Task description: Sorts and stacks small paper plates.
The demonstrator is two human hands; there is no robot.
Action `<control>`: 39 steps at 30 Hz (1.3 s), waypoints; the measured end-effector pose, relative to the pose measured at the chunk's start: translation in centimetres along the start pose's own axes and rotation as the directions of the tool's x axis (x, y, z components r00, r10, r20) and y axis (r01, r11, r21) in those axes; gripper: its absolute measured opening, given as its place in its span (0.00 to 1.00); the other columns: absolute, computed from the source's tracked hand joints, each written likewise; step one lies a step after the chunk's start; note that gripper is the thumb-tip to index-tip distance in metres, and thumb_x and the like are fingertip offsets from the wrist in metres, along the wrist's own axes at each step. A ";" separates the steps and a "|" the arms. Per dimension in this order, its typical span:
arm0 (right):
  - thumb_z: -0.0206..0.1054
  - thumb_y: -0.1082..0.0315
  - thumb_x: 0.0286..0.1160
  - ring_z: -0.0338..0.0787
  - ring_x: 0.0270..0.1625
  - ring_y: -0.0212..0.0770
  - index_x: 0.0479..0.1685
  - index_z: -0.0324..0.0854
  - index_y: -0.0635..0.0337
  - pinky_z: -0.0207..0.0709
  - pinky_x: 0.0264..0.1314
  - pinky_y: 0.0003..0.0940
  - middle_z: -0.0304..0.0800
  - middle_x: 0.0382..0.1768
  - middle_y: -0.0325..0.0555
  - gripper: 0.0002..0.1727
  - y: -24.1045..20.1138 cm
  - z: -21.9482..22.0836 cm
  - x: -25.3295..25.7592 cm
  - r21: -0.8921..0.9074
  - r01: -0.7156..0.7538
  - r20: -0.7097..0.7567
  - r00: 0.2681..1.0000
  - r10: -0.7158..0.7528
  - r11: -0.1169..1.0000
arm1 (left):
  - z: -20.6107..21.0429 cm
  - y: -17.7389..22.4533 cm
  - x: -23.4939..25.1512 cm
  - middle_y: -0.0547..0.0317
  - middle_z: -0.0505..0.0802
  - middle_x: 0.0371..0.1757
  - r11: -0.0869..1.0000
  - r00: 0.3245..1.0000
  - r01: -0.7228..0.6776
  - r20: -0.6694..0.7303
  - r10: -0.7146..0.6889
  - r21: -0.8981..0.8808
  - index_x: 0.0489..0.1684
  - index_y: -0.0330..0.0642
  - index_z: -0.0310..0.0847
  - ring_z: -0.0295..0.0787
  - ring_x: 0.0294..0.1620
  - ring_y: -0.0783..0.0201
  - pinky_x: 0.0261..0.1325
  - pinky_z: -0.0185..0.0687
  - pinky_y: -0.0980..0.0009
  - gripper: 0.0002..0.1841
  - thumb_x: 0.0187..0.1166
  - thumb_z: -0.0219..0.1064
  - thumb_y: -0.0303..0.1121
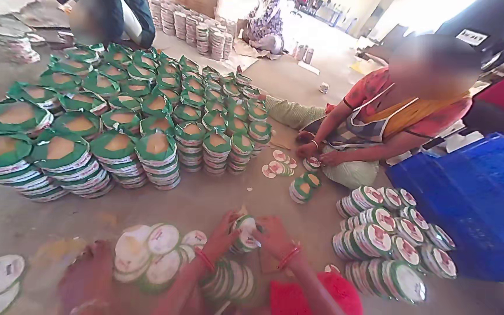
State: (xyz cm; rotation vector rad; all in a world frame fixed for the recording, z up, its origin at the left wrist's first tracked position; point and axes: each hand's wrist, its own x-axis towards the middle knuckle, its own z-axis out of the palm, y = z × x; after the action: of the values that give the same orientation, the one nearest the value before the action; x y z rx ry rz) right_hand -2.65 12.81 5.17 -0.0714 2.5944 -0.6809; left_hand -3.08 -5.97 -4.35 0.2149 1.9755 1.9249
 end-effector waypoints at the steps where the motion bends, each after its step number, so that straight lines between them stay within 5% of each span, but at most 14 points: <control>1: 0.64 0.50 0.82 0.73 0.79 0.65 0.70 0.82 0.65 0.62 0.84 0.57 0.80 0.72 0.65 0.29 0.0 0.1 0.0 0.002 -0.014 -0.031 0.999 0.014 1.000 | 0.1 -0.2 0.1 0.39 0.77 0.81 1.000 1.000 -0.008 -0.008 0.008 0.004 0.88 0.31 0.53 0.76 0.81 0.52 0.80 0.74 0.57 0.35 0.80 0.63 0.27; 3: 0.66 0.56 0.81 0.69 0.83 0.66 0.79 0.75 0.65 0.60 0.88 0.56 0.74 0.78 0.66 0.31 -0.3 0.0 -0.6 -0.019 -0.037 -0.162 0.986 0.033 0.999 | 0.2 -0.4 0.1 0.39 0.76 0.82 1.000 1.000 -0.022 -0.006 0.022 0.005 0.88 0.31 0.54 0.74 0.82 0.53 0.81 0.72 0.58 0.34 0.80 0.61 0.26; 6: 0.67 0.69 0.76 0.82 0.74 0.62 0.76 0.79 0.64 0.77 0.76 0.54 0.83 0.71 0.63 0.26 -0.2 1.8 -2.0 -0.142 0.181 -0.465 0.856 -0.227 0.973 | 0.1 -0.2 -0.2 0.41 0.75 0.83 1.000 1.000 -0.021 0.002 0.021 0.013 0.88 0.31 0.54 0.73 0.83 0.57 0.83 0.70 0.61 0.34 0.80 0.59 0.26; 9: 0.63 0.81 0.72 0.88 0.71 0.58 0.69 0.84 0.67 0.82 0.72 0.52 0.89 0.67 0.60 0.23 -0.3 4.9 -2.5 -0.234 0.382 -0.456 0.769 -0.448 0.894 | 0.0 0.5 -0.5 0.41 0.73 0.85 0.999 1.000 -0.009 0.025 0.008 0.048 0.88 0.31 0.56 0.70 0.85 0.57 0.86 0.65 0.62 0.31 0.82 0.56 0.26; 12: 0.63 0.74 0.79 0.78 0.81 0.60 0.79 0.73 0.71 0.71 0.83 0.53 0.81 0.76 0.60 0.27 0.9 7.0 -1.6 -0.247 0.348 -0.342 0.842 -0.417 0.904 | 0.0 0.2 -0.4 0.41 0.76 0.82 0.998 1.000 -0.019 0.018 0.018 0.067 0.86 0.31 0.61 0.73 0.83 0.56 0.84 0.67 0.61 0.29 0.84 0.56 0.29; 22: 0.57 0.66 0.87 0.70 0.88 0.52 0.86 0.63 0.71 0.56 0.93 0.47 0.72 0.84 0.57 0.31 2.0 8.5 -0.8 -0.135 0.288 -0.325 0.891 -0.317 0.948 | 0.8 -0.1 -1.2 0.39 0.79 0.80 0.910 0.990 -0.126 -0.005 0.140 0.395 0.87 0.30 0.57 0.79 0.79 0.50 0.81 0.72 0.55 0.28 0.86 0.48 0.28; 27: 0.51 0.61 0.91 0.56 0.94 0.47 0.93 0.49 0.66 0.41 0.97 0.43 0.58 0.91 0.55 0.35 1.2 6.8 -0.7 -0.104 0.202 -0.125 0.969 -0.215 0.974 | 0.5 -0.7 -0.9 0.36 0.83 0.74 0.866 0.976 -0.206 0.029 0.216 0.455 0.83 0.30 0.64 0.83 0.74 0.46 0.78 0.75 0.52 0.26 0.86 0.45 0.26; 30: 0.52 0.66 0.89 0.63 0.91 0.50 0.93 0.48 0.69 0.50 0.95 0.46 0.58 0.90 0.59 0.35 2.5 6.5 -1.3 0.180 0.275 -0.237 0.944 -0.230 0.945 | 0.3 -0.1 -1.4 0.40 0.81 0.78 0.845 0.978 -0.181 0.001 0.210 0.504 0.83 0.32 0.67 0.79 0.79 0.48 0.84 0.69 0.52 0.26 0.89 0.43 0.31; 32: 0.53 0.71 0.83 0.65 0.90 0.48 0.93 0.48 0.67 0.60 0.92 0.45 0.59 0.90 0.58 0.37 3.7 7.2 -1.4 0.421 0.292 -0.429 0.898 -0.095 0.859 | 0.7 0.9 -1.6 0.41 0.77 0.83 0.770 0.978 -0.137 -0.037 0.204 0.624 0.85 0.34 0.66 0.71 0.85 0.46 0.88 0.62 0.49 0.31 0.88 0.55 0.44; 35: 0.56 0.73 0.81 0.64 0.91 0.50 0.94 0.41 0.66 0.60 0.91 0.45 0.57 0.91 0.60 0.41 4.7 7.3 -1.7 0.554 0.203 -0.428 0.901 0.067 0.808 | 2.2 2.5 -1.6 0.40 0.61 0.92 0.601 0.990 -0.078 -0.007 0.138 0.796 0.94 0.37 0.47 0.50 0.93 0.37 0.90 0.47 0.38 0.64 0.58 0.80 0.63; 37: 0.58 0.66 0.85 0.68 0.88 0.53 0.94 0.42 0.66 0.61 0.90 0.49 0.64 0.88 0.61 0.41 4.6 7.1 -1.7 0.556 0.091 -0.309 0.946 0.104 0.826 | 3.0 3.3 -1.1 0.39 0.64 0.90 0.543 0.999 -0.038 0.019 0.041 0.839 0.95 0.37 0.39 0.55 0.92 0.40 0.90 0.51 0.44 0.72 0.48 0.88 0.57; 39: 0.61 0.61 0.84 0.75 0.84 0.48 0.94 0.46 0.65 0.67 0.87 0.47 0.72 0.84 0.57 0.42 4.8 7.3 -1.2 0.618 0.121 -0.313 0.944 0.102 0.777 | 2.9 2.7 -0.4 0.37 0.72 0.85 0.625 0.996 -0.043 -0.012 0.083 0.779 0.94 0.33 0.39 0.68 0.86 0.43 0.88 0.62 0.52 0.74 0.44 0.91 0.51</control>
State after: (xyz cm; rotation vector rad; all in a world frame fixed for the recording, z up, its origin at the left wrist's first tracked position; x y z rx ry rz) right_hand 1.92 13.92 -2.25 0.2674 2.5066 -1.6616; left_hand -2.05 -3.24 -1.57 0.4680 2.7540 0.9532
